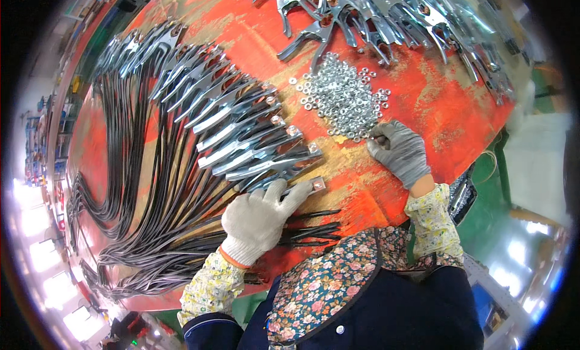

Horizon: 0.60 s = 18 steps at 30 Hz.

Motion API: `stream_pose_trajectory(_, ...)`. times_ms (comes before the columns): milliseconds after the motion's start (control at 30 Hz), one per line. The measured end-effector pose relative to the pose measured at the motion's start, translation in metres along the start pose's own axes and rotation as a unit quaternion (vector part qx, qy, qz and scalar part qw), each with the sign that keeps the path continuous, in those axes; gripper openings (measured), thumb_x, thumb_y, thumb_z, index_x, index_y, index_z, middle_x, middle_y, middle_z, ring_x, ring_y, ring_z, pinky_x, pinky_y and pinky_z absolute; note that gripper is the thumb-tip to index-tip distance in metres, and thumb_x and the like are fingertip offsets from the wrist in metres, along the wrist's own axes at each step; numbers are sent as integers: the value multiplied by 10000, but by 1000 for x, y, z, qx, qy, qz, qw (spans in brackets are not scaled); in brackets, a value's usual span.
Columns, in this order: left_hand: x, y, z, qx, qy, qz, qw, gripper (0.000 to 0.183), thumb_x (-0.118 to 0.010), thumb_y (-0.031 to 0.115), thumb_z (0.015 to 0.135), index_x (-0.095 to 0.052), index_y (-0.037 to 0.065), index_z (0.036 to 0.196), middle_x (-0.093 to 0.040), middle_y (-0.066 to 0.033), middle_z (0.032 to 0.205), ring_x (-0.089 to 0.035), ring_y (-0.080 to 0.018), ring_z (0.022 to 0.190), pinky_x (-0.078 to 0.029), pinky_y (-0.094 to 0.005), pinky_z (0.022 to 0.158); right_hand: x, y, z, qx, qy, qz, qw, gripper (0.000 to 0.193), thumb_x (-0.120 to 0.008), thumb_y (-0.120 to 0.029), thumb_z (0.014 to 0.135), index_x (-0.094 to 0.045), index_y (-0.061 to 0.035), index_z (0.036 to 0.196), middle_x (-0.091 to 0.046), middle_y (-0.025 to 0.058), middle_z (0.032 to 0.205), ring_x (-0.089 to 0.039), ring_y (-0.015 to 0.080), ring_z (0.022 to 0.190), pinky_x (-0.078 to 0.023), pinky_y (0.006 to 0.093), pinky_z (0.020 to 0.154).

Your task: The person assembles metal spring clamps by attaching electrical wires, then securing them with washers and nuts using a pneumatic screwdriver.

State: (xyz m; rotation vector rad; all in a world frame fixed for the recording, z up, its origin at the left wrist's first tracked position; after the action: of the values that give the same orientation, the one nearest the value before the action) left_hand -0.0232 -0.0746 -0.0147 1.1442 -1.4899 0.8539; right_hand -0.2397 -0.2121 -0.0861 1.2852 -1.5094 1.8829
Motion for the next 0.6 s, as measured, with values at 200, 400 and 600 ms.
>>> stream_pose_trajectory(200,-5,-1,-1,-2,-30,-21,999,611,-590,154,778,-455,319,1351,-632,-34,1071,-673,-222,759,-547,-350,542,-20,-80,-24,158,-100,241,952,113,-725,-157,774,-693,-110,871,-631,40,743,-601,130,571,-495,258,520)
stream_pose_trajectory(400,-8,-2,-3,-1,-21,-15,1000,589,-575,142,785,-465,316,1337,-631,-37,1076,-672,-215,753,-548,-352,544,-30,-89,-21,198,-139,233,942,153,-723,-161,779,-687,-95,912,-646,61,774,-632,185,619,-517,303,546)
stream_pose_trajectory(600,-7,-2,-2,3,-34,-10,999,587,-567,138,796,-457,321,1344,-629,-41,1074,-673,-214,757,-549,-350,538,-32,-89,-14,261,-187,192,927,187,-685,-241,822,-689,-100,945,-658,82,855,-642,264,808,-524,364,719)
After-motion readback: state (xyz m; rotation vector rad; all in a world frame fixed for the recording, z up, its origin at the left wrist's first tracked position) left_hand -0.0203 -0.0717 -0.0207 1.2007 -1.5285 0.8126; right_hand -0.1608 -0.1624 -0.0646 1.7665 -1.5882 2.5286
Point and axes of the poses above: each hand's wrist, its own z-axis towards the middle knuckle, its own x-axis out of the back of the hand, y = z × x, the point moved 6 cm from there along z, towards the middle knuckle
